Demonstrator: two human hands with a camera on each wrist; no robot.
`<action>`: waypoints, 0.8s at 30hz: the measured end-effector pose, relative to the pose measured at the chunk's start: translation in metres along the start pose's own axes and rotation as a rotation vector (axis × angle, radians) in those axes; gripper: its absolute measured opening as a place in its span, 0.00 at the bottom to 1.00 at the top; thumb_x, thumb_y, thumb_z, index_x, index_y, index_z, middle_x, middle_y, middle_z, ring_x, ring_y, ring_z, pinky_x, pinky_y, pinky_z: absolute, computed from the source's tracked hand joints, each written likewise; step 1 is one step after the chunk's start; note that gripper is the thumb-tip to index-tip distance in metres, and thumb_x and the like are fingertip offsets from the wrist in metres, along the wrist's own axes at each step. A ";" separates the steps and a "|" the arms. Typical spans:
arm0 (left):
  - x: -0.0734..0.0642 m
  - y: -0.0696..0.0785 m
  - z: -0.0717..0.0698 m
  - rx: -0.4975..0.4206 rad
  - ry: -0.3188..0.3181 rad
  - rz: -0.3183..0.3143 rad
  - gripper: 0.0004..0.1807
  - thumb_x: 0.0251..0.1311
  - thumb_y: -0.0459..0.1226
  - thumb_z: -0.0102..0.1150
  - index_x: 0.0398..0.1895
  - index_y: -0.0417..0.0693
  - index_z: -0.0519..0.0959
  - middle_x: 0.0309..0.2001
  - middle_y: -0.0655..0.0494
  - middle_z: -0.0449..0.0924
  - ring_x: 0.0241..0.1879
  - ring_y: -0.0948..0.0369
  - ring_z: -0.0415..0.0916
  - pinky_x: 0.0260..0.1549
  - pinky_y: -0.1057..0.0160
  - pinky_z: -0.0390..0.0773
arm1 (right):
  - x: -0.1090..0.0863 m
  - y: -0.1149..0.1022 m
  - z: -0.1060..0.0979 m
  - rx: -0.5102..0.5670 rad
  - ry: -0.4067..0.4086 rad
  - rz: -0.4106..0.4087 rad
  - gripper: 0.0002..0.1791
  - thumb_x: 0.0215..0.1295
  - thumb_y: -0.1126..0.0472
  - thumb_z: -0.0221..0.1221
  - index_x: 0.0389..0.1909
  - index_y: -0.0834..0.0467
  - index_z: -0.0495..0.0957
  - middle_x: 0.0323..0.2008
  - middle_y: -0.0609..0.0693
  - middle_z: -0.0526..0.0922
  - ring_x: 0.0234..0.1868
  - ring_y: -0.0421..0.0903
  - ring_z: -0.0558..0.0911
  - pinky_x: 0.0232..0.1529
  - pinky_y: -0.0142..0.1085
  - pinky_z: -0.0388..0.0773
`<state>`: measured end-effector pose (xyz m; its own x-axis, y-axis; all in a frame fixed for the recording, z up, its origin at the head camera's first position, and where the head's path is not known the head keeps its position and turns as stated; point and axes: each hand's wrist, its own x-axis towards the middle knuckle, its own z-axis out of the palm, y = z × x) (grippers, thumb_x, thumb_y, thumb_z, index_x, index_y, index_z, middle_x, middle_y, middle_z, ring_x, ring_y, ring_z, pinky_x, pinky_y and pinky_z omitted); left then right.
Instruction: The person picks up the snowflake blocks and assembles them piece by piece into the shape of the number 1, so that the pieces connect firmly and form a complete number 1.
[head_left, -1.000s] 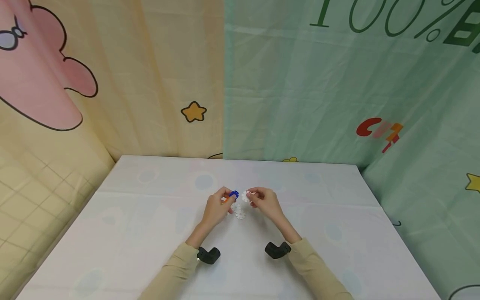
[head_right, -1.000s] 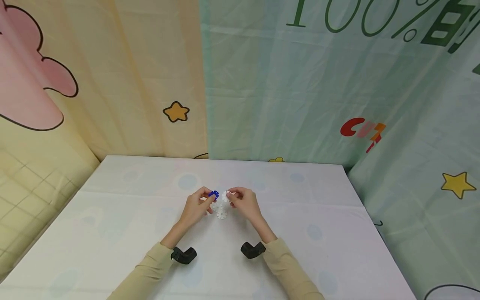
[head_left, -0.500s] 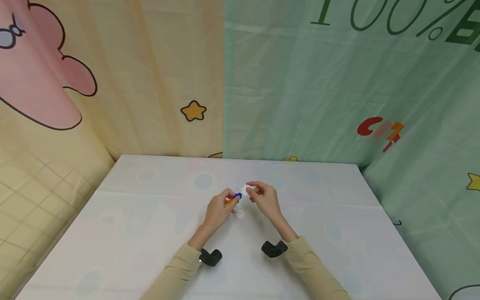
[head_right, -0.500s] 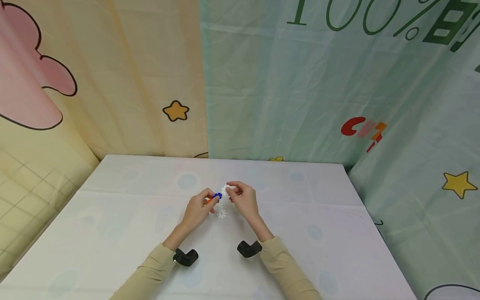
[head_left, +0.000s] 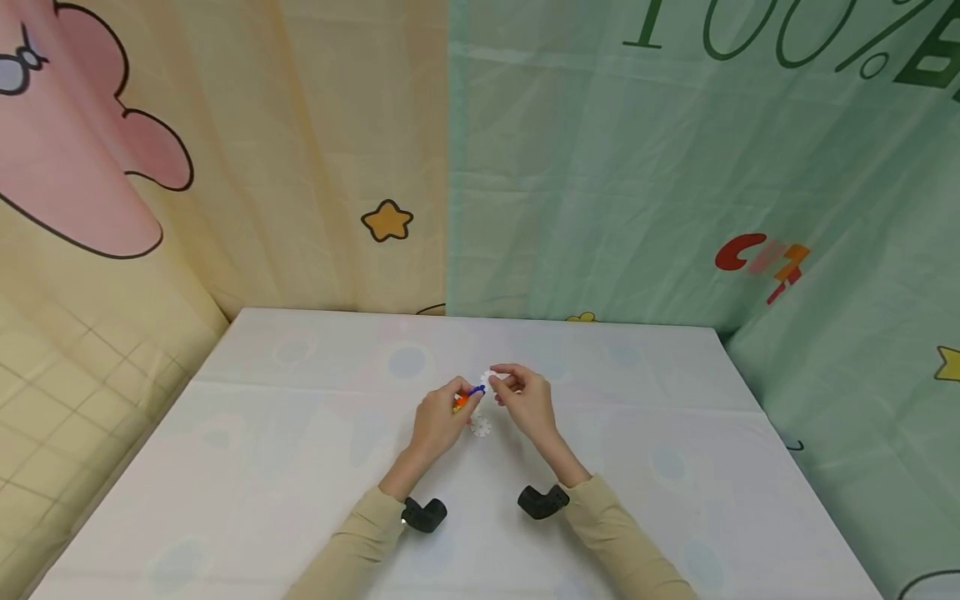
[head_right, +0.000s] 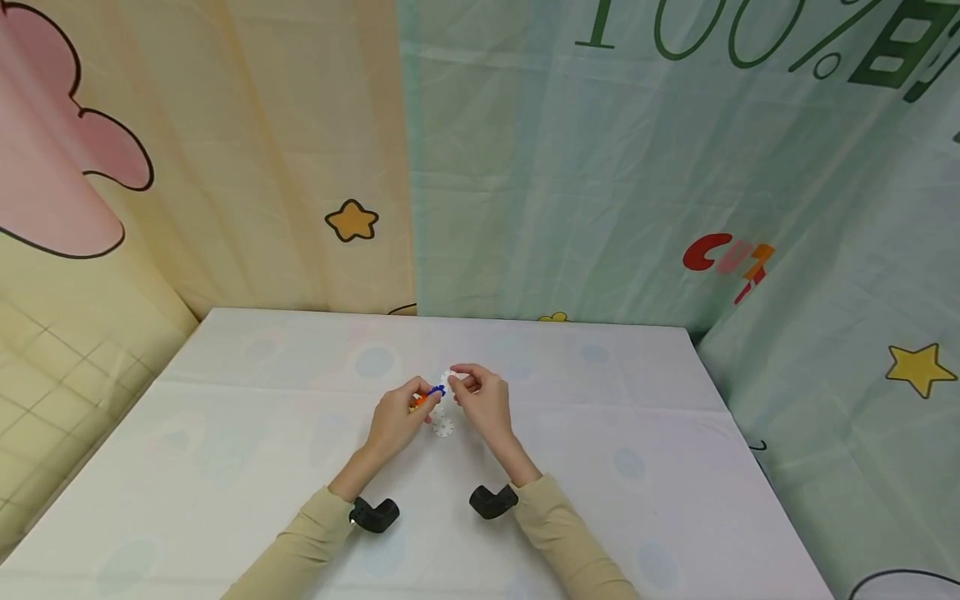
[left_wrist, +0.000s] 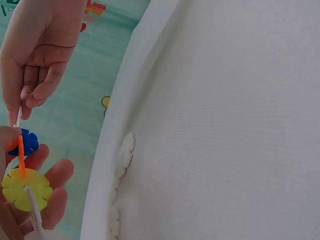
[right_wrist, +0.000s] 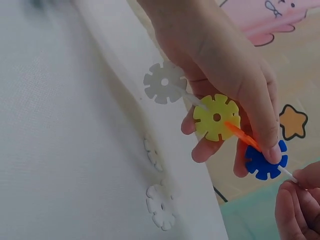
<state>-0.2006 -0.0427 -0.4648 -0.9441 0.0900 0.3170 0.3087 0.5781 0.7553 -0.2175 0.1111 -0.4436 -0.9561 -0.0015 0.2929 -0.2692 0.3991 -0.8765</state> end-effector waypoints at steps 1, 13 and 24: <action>0.000 0.000 0.000 0.008 0.008 0.008 0.08 0.63 0.43 0.60 0.35 0.48 0.78 0.31 0.53 0.84 0.18 0.69 0.73 0.18 0.71 0.67 | 0.000 0.000 0.000 -0.004 0.001 -0.004 0.09 0.62 0.62 0.63 0.41 0.61 0.84 0.21 0.56 0.82 0.18 0.37 0.77 0.21 0.26 0.73; 0.000 0.002 0.001 0.074 0.090 0.061 0.08 0.60 0.41 0.63 0.30 0.47 0.79 0.19 0.57 0.80 0.18 0.68 0.71 0.21 0.70 0.64 | -0.004 -0.002 0.002 0.044 -0.019 0.028 0.10 0.61 0.65 0.63 0.42 0.65 0.83 0.23 0.62 0.82 0.17 0.37 0.76 0.20 0.26 0.72; 0.001 0.004 -0.002 0.007 0.026 0.018 0.11 0.61 0.44 0.62 0.40 0.48 0.77 0.33 0.50 0.85 0.19 0.67 0.78 0.19 0.73 0.70 | 0.000 -0.002 -0.006 0.048 -0.077 0.111 0.11 0.65 0.61 0.60 0.44 0.61 0.84 0.35 0.58 0.85 0.24 0.40 0.79 0.30 0.34 0.82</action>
<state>-0.1999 -0.0420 -0.4607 -0.9351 0.0791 0.3456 0.3247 0.5820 0.7455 -0.2161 0.1156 -0.4399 -0.9859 -0.0312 0.1643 -0.1646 0.3565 -0.9197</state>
